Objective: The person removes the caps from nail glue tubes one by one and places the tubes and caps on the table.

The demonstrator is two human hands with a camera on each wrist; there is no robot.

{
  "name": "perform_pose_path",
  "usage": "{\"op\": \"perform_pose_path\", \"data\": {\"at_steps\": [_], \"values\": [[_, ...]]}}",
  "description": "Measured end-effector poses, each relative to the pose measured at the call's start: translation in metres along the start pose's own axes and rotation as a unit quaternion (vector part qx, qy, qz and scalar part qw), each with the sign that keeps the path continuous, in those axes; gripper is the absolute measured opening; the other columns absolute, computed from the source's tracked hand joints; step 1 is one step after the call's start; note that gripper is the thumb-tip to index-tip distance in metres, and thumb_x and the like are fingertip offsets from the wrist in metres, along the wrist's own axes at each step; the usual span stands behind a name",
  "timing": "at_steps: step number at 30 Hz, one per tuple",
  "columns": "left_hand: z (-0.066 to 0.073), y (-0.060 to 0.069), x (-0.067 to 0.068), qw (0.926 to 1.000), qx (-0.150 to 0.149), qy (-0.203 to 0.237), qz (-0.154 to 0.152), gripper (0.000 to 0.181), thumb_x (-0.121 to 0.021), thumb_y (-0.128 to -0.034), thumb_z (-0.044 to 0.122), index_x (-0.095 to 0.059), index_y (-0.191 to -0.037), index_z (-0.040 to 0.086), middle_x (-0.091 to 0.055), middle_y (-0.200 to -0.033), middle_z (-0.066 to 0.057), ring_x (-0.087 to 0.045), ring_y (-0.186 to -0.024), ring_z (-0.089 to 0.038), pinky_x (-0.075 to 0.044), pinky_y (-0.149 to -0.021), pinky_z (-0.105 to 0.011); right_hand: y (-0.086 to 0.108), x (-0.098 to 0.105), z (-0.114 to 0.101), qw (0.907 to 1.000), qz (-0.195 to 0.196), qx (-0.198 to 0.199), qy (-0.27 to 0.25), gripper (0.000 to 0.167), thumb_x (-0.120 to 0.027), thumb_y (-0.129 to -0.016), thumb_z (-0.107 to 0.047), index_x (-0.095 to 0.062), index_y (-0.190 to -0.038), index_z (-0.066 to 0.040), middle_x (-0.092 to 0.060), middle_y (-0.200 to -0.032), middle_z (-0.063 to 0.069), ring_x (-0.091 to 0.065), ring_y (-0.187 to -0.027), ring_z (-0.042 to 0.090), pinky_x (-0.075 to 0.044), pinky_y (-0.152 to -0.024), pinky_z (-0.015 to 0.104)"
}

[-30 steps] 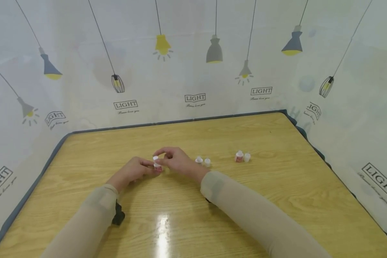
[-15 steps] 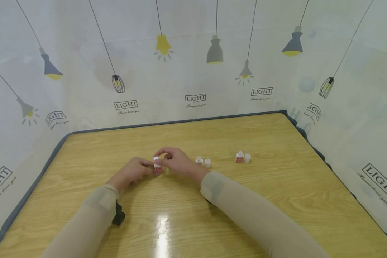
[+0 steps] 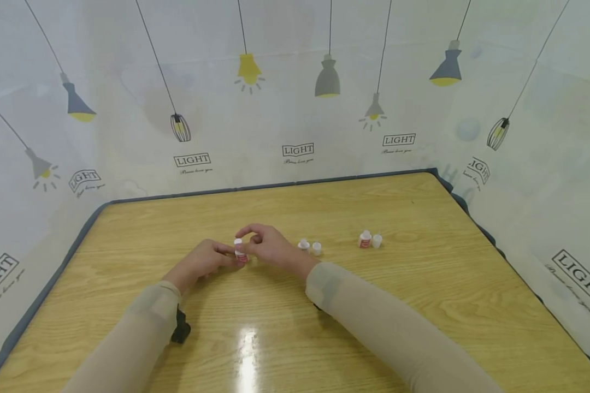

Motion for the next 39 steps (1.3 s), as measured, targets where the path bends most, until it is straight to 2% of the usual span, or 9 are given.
{"op": "perform_pose_path", "data": {"at_steps": [5,10,14,17,20,26,29,35,39], "values": [[0.0007,0.0006,-0.0001,1.0,-0.003,0.002,0.0,0.039,-0.085,-0.0903,0.041,-0.081,-0.126,0.025,-0.064,-0.065,0.011,-0.029,-0.046,-0.01,-0.031,-0.047,-0.026,0.0008,0.0002,0.0005,1.0,0.001,0.001,-0.006,0.015,-0.071,-0.104,-0.028,-0.07,-0.118,-0.021,-0.049,-0.066,-0.006,-0.038,-0.056,0.01,-0.034,-0.053,0.024],[0.001,0.0008,-0.0008,1.0,-0.003,0.004,-0.001,0.042,-0.086,-0.089,0.042,-0.08,-0.126,0.024,-0.052,-0.057,0.012,-0.028,-0.046,-0.01,-0.031,-0.047,-0.027,0.0019,-0.0001,0.0,1.0,-0.006,0.004,-0.007,0.018,-0.067,-0.107,-0.025,-0.07,-0.124,-0.02,-0.052,-0.07,-0.002,-0.041,-0.059,0.011,-0.036,-0.055,0.024],[0.0013,0.001,-0.0006,1.0,-0.003,0.004,-0.003,0.045,-0.087,-0.0885,0.042,-0.079,-0.129,0.023,-0.059,-0.062,0.012,-0.029,-0.047,-0.01,-0.031,-0.047,-0.027,0.0018,-0.0007,-0.0004,0.9999,-0.01,0.003,-0.001,0.026,-0.064,-0.108,-0.025,-0.069,-0.133,-0.018,-0.055,-0.076,0.003,-0.042,-0.061,0.011,-0.038,-0.056,0.024],[0.0016,0.0016,-0.0001,1.0,-0.001,0.003,0.0,0.043,-0.086,-0.089,0.041,-0.08,-0.128,0.023,-0.065,-0.066,0.011,-0.029,-0.047,-0.009,-0.03,-0.047,-0.027,0.0004,-0.0013,0.0,1.0,-0.009,0.0,0.0,0.03,-0.065,-0.108,-0.027,-0.068,-0.136,-0.017,-0.053,-0.074,0.001,-0.042,-0.06,0.01,-0.037,-0.056,0.024],[0.0028,0.003,0.0002,1.0,-0.002,-0.001,0.001,0.041,-0.085,-0.0904,0.04,-0.08,-0.127,0.022,-0.068,-0.069,0.011,-0.029,-0.047,-0.009,-0.03,-0.048,-0.027,-0.0009,-0.0013,0.0014,1.0,-0.004,-0.007,-0.003,0.028,-0.068,-0.106,-0.029,-0.068,-0.131,-0.018,-0.05,-0.069,-0.004,-0.04,-0.058,0.009,-0.036,-0.055,0.024],[0.0047,0.0037,-0.0007,1.0,-0.006,0.003,0.001,0.04,-0.084,-0.0913,0.04,-0.08,-0.126,0.021,-0.074,-0.078,0.012,-0.029,-0.047,-0.009,-0.03,-0.048,-0.026,-0.0023,-0.0008,0.0038,0.9999,0.003,-0.011,-0.012,0.015,-0.07,-0.105,-0.029,-0.069,-0.119,-0.022,-0.052,-0.069,-0.003,-0.04,-0.057,0.01,-0.035,-0.053,0.024],[0.0042,0.003,-0.0008,1.0,-0.004,0.004,0.002,0.041,-0.085,-0.0907,0.041,-0.08,-0.126,0.021,-0.07,-0.073,0.012,-0.029,-0.048,-0.009,-0.03,-0.048,-0.026,-0.0021,-0.0007,0.0037,0.9999,0.0,-0.009,-0.004,0.015,-0.068,-0.106,-0.029,-0.07,-0.12,-0.023,-0.053,-0.07,-0.001,-0.042,-0.058,0.01,-0.036,-0.054,0.024],[0.0025,0.0022,-0.0006,1.0,-0.001,0.001,0.002,0.042,-0.087,-0.0886,0.043,-0.081,-0.125,0.022,-0.046,-0.055,0.013,-0.029,-0.047,-0.01,-0.03,-0.047,-0.026,-0.0005,-0.0008,0.0023,0.9999,-0.008,0.002,0.01,0.022,-0.064,-0.108,-0.028,-0.07,-0.129,-0.022,-0.057,-0.078,0.006,-0.044,-0.061,0.011,-0.038,-0.056,0.024],[0.003,0.003,-0.0007,0.9999,-0.008,0.006,0.0,0.039,-0.086,-0.09,0.041,-0.082,-0.124,0.023,-0.07,-0.072,0.013,-0.029,-0.046,-0.009,-0.03,-0.047,-0.026,-0.0003,-0.0009,0.0026,0.9999,-0.011,0.004,-0.003,0.023,-0.068,-0.106,-0.029,-0.07,-0.128,-0.021,-0.054,-0.071,0.0,-0.041,-0.058,0.01,-0.036,-0.054,0.024]]}}
Point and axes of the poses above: each hand's wrist, its own y-axis away from the middle knuckle, its own x-axis out of the back of the hand, z = x × y, the point moved 4 cm from there along -y, towards the middle knuckle
